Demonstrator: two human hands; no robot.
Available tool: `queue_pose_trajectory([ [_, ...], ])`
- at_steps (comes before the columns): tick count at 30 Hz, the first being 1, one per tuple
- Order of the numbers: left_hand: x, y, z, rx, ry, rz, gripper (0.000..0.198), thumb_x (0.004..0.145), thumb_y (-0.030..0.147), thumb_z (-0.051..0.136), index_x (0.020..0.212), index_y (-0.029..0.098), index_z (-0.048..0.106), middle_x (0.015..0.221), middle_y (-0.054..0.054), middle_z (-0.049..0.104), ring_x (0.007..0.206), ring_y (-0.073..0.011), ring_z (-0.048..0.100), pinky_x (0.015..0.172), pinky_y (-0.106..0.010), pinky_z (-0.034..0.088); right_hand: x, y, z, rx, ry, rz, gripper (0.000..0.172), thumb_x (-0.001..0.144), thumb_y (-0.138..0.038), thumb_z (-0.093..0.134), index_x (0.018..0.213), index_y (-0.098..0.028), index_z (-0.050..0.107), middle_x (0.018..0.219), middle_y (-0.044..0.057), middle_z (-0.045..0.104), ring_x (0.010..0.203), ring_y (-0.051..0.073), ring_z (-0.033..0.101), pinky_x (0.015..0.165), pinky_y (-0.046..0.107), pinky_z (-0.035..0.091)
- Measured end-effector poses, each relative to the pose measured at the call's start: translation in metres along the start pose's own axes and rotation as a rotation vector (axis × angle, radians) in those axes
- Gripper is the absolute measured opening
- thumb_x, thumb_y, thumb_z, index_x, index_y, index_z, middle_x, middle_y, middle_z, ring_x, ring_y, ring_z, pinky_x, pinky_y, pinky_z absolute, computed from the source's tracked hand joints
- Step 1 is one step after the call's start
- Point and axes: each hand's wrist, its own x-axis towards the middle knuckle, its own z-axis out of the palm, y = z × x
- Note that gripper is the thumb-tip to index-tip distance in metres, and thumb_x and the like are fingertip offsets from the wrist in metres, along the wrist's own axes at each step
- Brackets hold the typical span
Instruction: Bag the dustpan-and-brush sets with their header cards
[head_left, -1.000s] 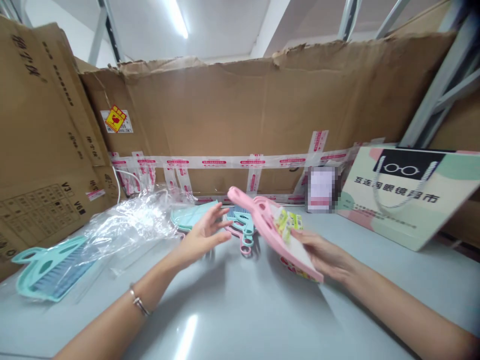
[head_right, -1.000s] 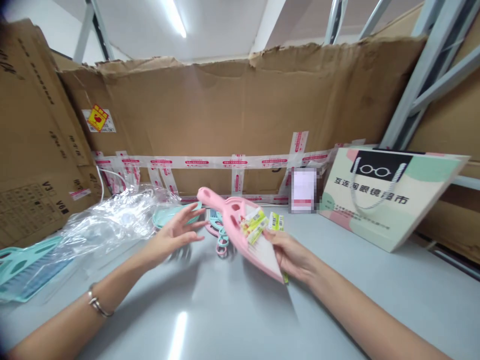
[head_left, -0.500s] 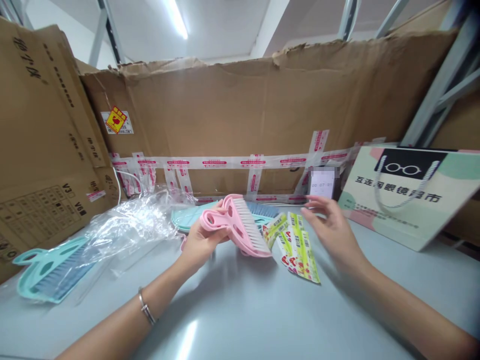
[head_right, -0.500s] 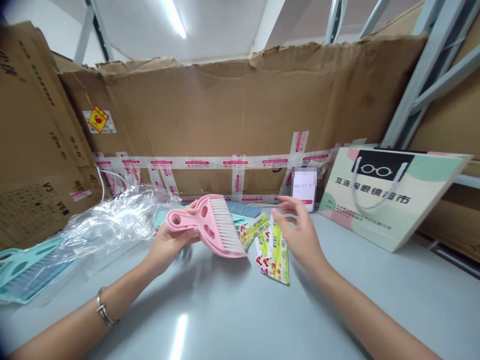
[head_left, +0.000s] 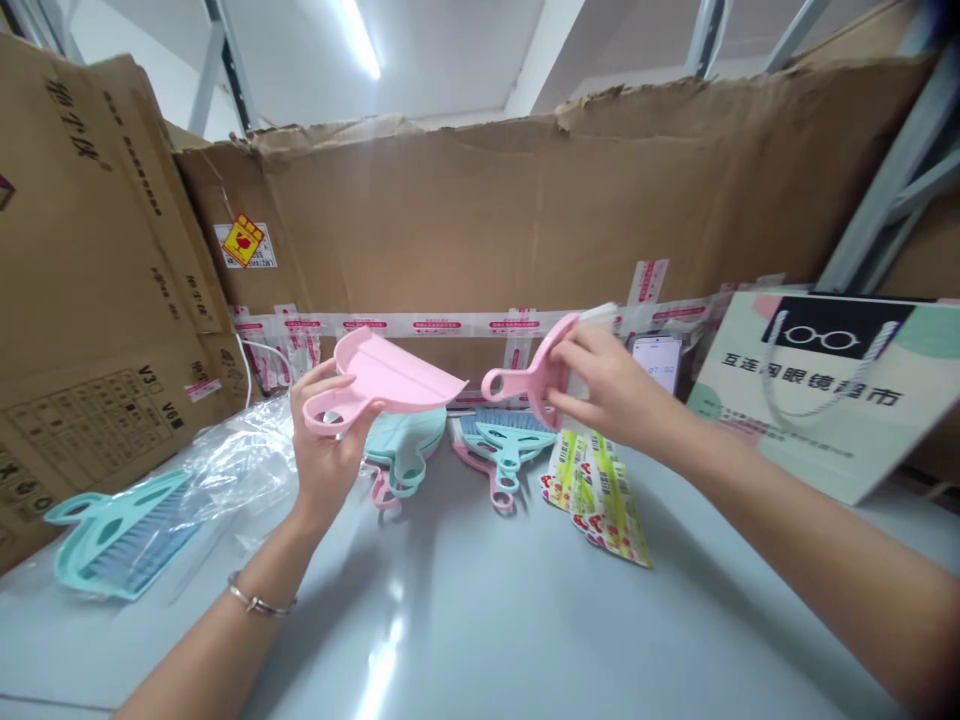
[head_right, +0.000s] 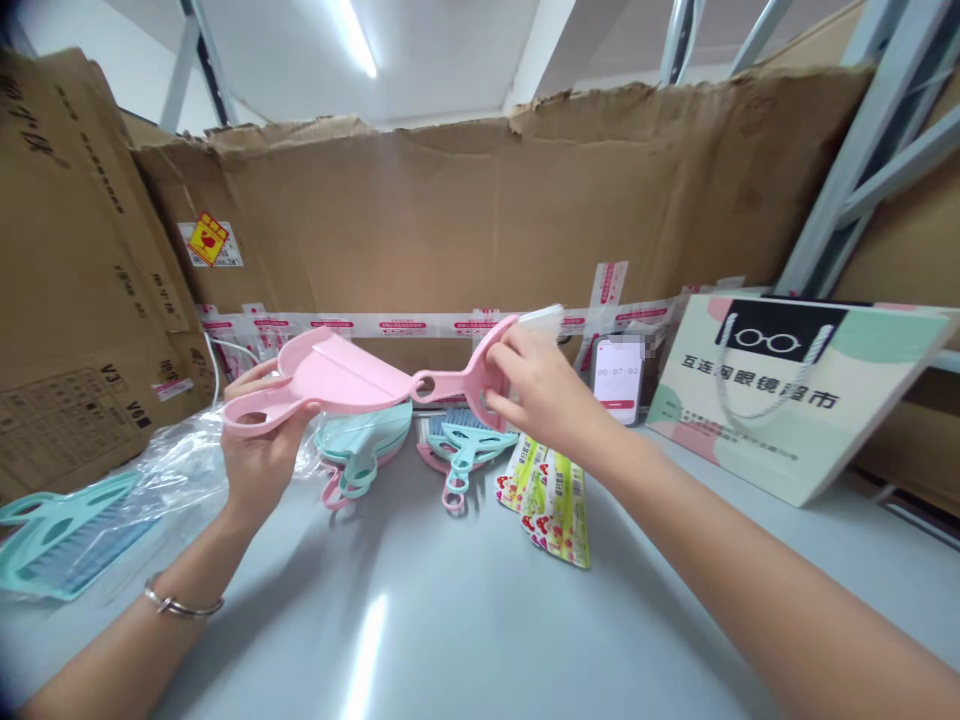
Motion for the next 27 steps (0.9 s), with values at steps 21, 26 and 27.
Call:
queue_pose_trajectory([
  [21, -0.003, -0.027, -0.01, 0.329, -0.839, 0.014, 0.01, 0.066, 0.019, 0.057, 0.074, 0.019, 0.051, 0.079, -0.002, 0.053, 0.075, -0.0181, 0.052, 0.066, -0.029, 0.044, -0.048, 0.025, 0.09, 0.046, -0.442, 0.013, 0.063, 0.063, 0.006, 0.04, 0.117, -0.022, 0.055, 0.117, 0.011, 0.053, 0.105, 0.022, 0.048, 0.084, 0.034, 0.037],
  [26, 0.011, -0.018, -0.02, 0.271, -0.39, -0.038, 0.023, 0.069, 0.038, 0.062, 0.075, 0.019, 0.05, 0.08, -0.002, 0.052, 0.077, -0.0185, 0.053, 0.07, -0.03, 0.043, -0.019, 0.021, 0.078, -0.093, -0.623, -0.102, 0.025, 0.072, -0.007, 0.048, 0.087, -0.019, 0.064, 0.091, 0.01, 0.053, 0.083, 0.021, 0.047, 0.067, 0.029, 0.034],
  [27, 0.013, -0.018, -0.022, 0.235, -0.306, -0.077, 0.021, 0.072, 0.038, 0.059, 0.077, 0.019, 0.05, 0.081, -0.003, 0.054, 0.076, -0.0179, 0.054, 0.069, -0.03, 0.044, -0.013, 0.021, 0.078, -0.088, -0.634, -0.126, 0.02, 0.072, -0.009, 0.049, 0.079, -0.018, 0.064, 0.089, 0.01, 0.053, 0.082, 0.021, 0.047, 0.066, 0.029, 0.033],
])
